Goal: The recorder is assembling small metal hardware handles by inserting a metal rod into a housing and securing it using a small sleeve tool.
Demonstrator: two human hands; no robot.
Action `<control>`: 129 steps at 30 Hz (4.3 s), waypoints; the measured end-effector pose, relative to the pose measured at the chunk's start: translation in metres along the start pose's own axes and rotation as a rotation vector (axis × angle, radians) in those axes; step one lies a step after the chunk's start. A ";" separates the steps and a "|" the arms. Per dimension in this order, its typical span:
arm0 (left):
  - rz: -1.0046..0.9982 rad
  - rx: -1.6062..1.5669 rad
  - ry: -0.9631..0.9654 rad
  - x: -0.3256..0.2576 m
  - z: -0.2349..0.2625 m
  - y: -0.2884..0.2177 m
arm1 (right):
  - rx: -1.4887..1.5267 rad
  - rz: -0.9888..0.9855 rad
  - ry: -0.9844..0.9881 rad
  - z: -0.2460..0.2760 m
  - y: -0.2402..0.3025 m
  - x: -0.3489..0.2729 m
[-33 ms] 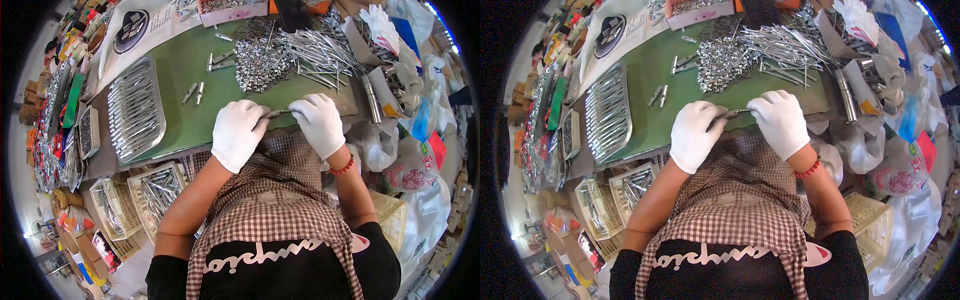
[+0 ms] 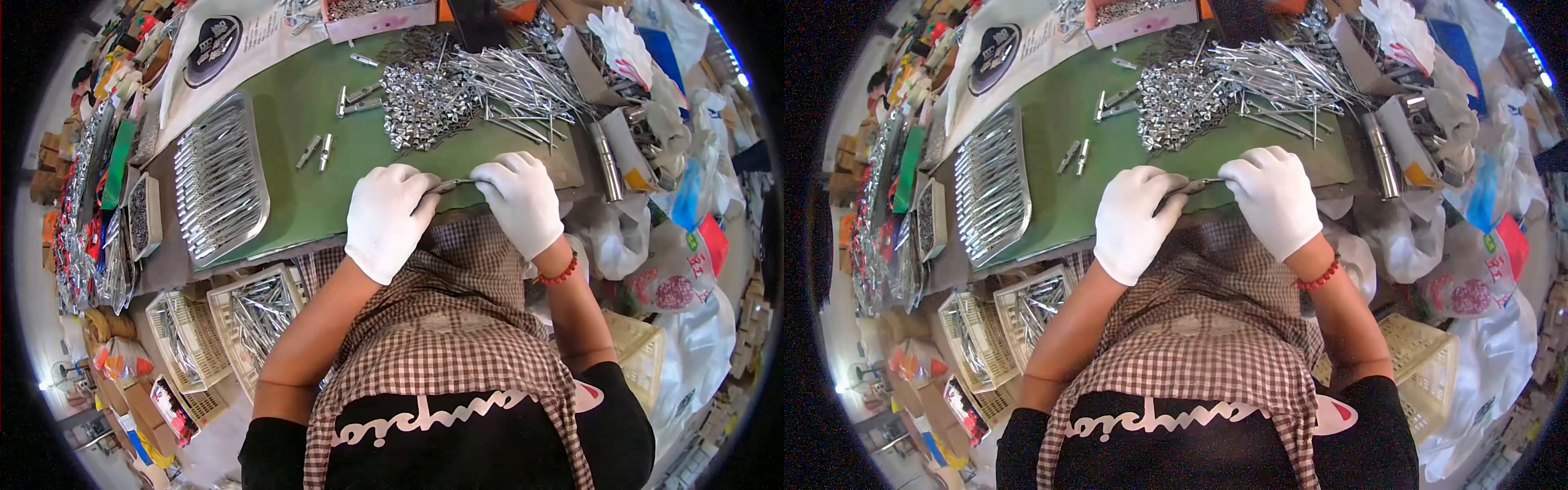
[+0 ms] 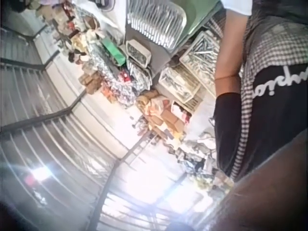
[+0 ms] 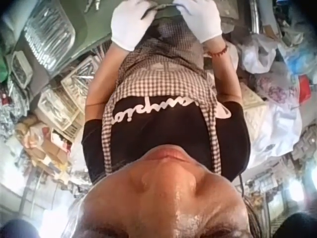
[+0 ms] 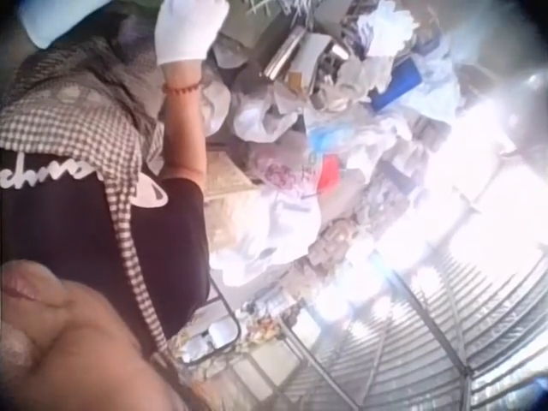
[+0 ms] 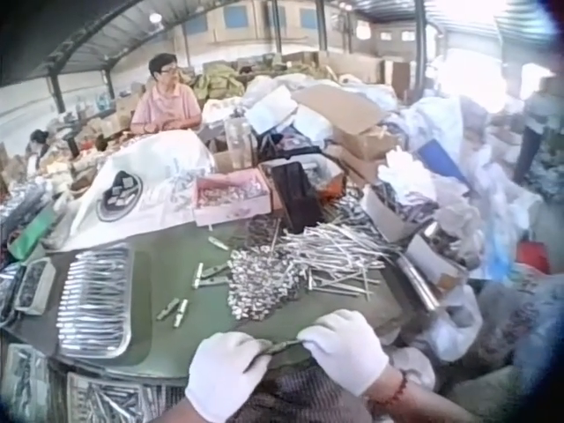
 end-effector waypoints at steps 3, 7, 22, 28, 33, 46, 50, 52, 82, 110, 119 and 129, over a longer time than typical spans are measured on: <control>0.022 0.007 -0.018 -0.002 -0.001 -0.003 | 0.023 -0.018 0.028 0.000 -0.001 0.001; 0.045 0.030 -0.015 -0.002 -0.003 -0.003 | 0.046 0.027 0.009 -0.002 -0.004 0.003; 0.033 0.086 -0.042 -0.005 -0.007 -0.001 | 0.173 -0.238 -0.033 -0.013 -0.021 0.036; 0.033 0.048 -0.058 -0.005 -0.005 -0.002 | -0.031 -0.253 0.056 -0.020 -0.021 0.050; 0.042 -0.007 -0.064 -0.005 -0.004 -0.002 | -0.028 -0.097 0.004 -0.006 -0.010 0.036; 0.036 -0.023 -0.064 -0.006 -0.005 0.001 | 0.180 -0.056 0.194 0.000 0.012 0.030; 0.060 -0.013 -0.048 -0.005 -0.006 0.001 | 0.047 0.223 0.189 -0.001 0.014 0.039; 0.081 -0.009 -0.035 -0.005 -0.006 0.002 | -0.114 0.334 0.258 0.003 0.027 0.045; -0.054 0.074 -0.026 0.013 -0.014 0.001 | -0.231 -0.179 -0.191 0.041 -0.024 -0.015; 0.515 -0.401 -0.499 -0.055 0.215 0.212 | -0.472 0.481 0.106 0.006 -0.066 0.074; 0.261 0.450 -0.119 0.005 0.225 0.284 | -0.376 0.404 0.147 0.011 -0.057 0.073; 0.335 0.382 -0.121 0.009 0.214 0.296 | -0.449 0.364 0.138 0.015 -0.069 0.064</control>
Point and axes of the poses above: each hand's wrist, its own x-axis towards the middle knuckle, its own z-axis out of the back of the hand, y = z × x, the point moved 1 cm from there along x, towards the middle knuckle, and after that the axes turned 2 degrees about x, right-handed, at the moved point
